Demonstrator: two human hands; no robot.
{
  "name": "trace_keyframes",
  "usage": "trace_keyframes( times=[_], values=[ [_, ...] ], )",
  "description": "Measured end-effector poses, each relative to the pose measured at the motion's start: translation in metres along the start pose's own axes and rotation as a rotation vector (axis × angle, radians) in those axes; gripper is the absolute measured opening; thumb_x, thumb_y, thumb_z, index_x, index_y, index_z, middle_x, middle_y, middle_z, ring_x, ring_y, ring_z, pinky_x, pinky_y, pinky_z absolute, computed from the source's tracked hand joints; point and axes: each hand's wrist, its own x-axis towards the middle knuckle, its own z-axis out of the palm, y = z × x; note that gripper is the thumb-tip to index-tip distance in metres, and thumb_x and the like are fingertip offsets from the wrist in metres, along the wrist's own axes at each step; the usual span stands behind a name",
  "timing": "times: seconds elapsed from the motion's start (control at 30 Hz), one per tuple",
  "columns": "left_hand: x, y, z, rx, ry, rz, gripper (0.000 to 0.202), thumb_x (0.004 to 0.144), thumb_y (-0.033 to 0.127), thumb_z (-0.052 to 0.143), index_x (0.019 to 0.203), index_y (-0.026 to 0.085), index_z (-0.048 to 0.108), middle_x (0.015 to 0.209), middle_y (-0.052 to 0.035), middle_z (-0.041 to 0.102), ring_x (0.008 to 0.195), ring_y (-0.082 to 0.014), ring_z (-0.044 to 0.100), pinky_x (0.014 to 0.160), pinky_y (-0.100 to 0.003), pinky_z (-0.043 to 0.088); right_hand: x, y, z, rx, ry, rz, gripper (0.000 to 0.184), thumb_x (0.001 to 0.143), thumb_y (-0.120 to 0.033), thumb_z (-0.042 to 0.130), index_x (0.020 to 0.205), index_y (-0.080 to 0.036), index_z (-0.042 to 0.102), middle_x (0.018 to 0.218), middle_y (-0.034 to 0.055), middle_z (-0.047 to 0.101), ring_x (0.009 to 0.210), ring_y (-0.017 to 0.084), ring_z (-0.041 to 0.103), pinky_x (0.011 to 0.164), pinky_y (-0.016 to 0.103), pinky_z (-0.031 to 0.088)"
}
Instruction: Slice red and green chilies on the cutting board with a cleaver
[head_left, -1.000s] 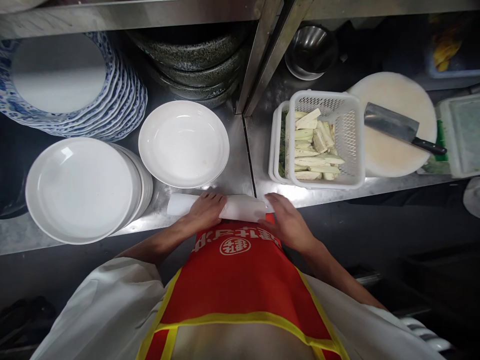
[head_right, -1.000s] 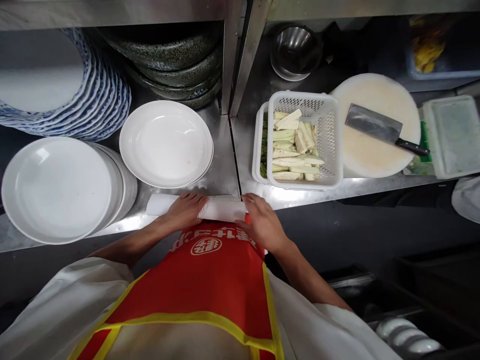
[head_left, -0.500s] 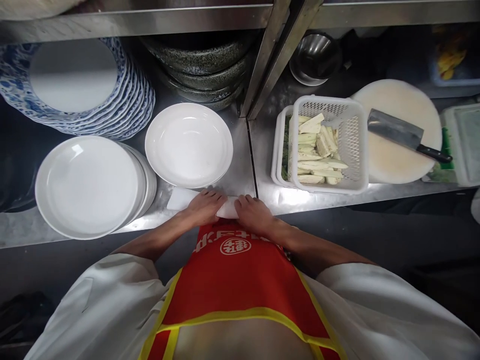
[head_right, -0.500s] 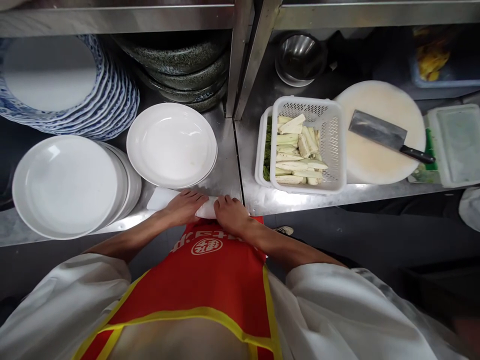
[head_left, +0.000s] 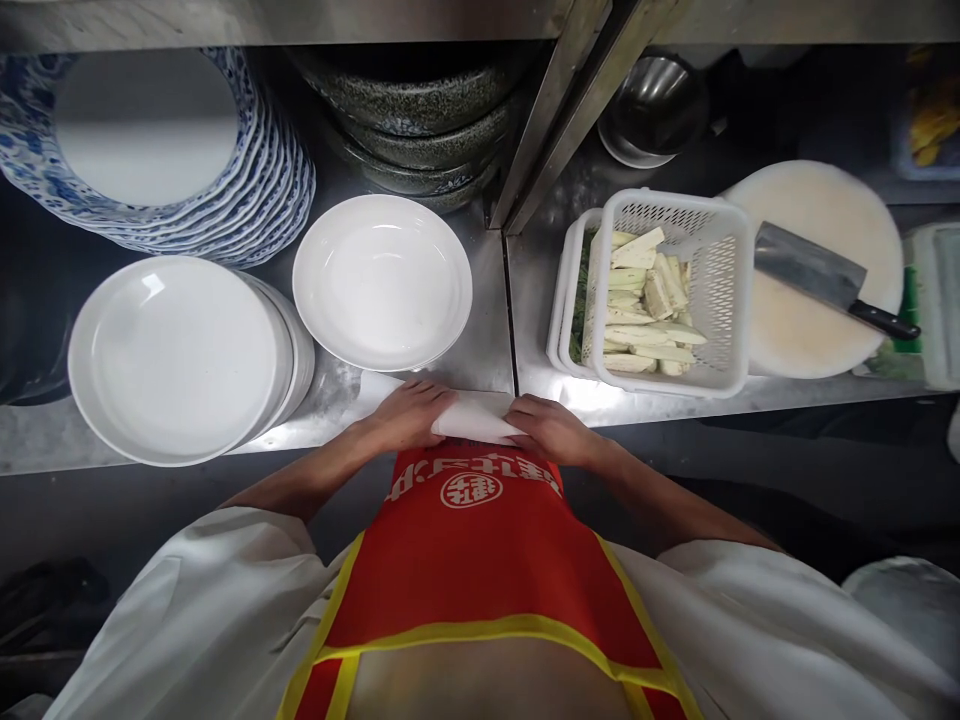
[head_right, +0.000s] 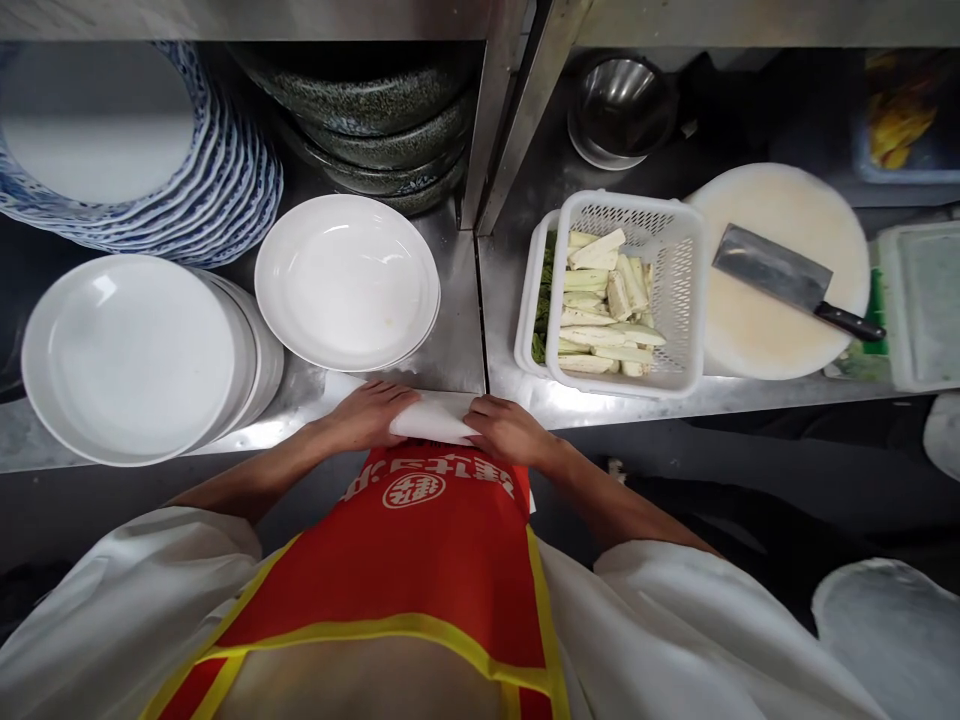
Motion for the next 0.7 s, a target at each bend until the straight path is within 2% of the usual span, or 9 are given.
trace_keyframes(
  times=[0.13,0.23,0.33,0.43,0.57,0.63,0.7],
  values=[
    [-0.004,-0.011,0.001,-0.134,0.035,0.0,0.064,0.073,0.031,0.072,0.132,0.021,0.049,0.128,-0.009,0.059,0.118,-0.0287,0.054,0.102,-0.042,0.042,-0.008,0.016,0.018,0.157,0.162,-0.028,0.026,0.101,-0.033,0.042,0.097,-0.016,0.062,0.097,0.0121,0.06,0.092,0.024,0.053,0.079,0.035,0.045],
    [-0.005,-0.018,-0.001,-0.295,0.073,-0.061,0.071,0.071,0.033,0.075,0.136,0.022,0.046,0.132,-0.0097,0.056,0.121,-0.0283,0.053,0.105,-0.041,0.042,-0.012,0.022,0.025,0.242,0.263,-0.016,0.025,0.101,-0.034,0.043,0.099,-0.018,0.062,0.096,0.0115,0.06,0.09,0.023,0.055,0.078,0.035,0.047],
    [0.001,-0.023,-0.002,-0.457,0.078,-0.117,0.087,0.07,0.039,0.077,0.145,0.024,0.035,0.143,-0.0111,0.047,0.127,-0.0293,0.049,0.106,-0.041,0.042,-0.015,0.026,0.032,0.312,0.348,0.023,0.026,0.101,-0.036,0.043,0.101,-0.02,0.063,0.096,0.0107,0.061,0.088,0.023,0.056,0.076,0.035,0.048],
    [0.012,-0.027,-0.003,-0.513,0.057,-0.09,0.1,0.066,0.047,0.08,0.149,0.024,0.028,0.15,-0.0118,0.039,0.132,-0.0301,0.045,0.109,-0.041,0.039,-0.018,0.029,0.04,0.371,0.397,0.066,0.029,0.101,-0.039,0.042,0.101,-0.019,0.064,0.093,0.0102,0.061,0.086,0.023,0.058,0.075,0.035,0.049],
    [0.021,-0.031,-0.004,-0.413,-0.016,-0.089,0.086,0.067,0.045,0.079,0.139,0.022,0.039,0.134,-0.0114,0.054,0.119,-0.0292,0.055,0.099,-0.039,0.045,-0.022,0.028,0.035,0.326,0.381,0.091,0.031,0.101,-0.039,0.04,0.101,-0.018,0.063,0.093,0.0109,0.062,0.087,0.023,0.059,0.074,0.034,0.049],
    [0.021,-0.03,-0.007,-0.344,-0.053,-0.1,0.075,0.068,0.042,0.077,0.132,0.02,0.044,0.124,-0.0101,0.06,0.11,-0.0278,0.059,0.091,-0.036,0.048,-0.024,0.02,0.022,0.197,0.308,0.115,0.029,0.101,-0.035,0.04,0.105,-0.017,0.063,0.101,0.0122,0.063,0.093,0.024,0.06,0.078,0.035,0.049],
    [0.02,-0.026,-0.013,-0.283,-0.077,-0.098,0.068,0.07,0.041,0.074,0.128,0.02,0.046,0.119,-0.0089,0.061,0.106,-0.0265,0.061,0.085,-0.034,0.049,-0.026,0.004,0.002,0.012,0.182,0.196,0.025,0.1,-0.031,0.042,0.107,-0.017,0.062,0.109,0.0122,0.063,0.095,0.024,0.061,0.077,0.034,0.048]
  ],
)
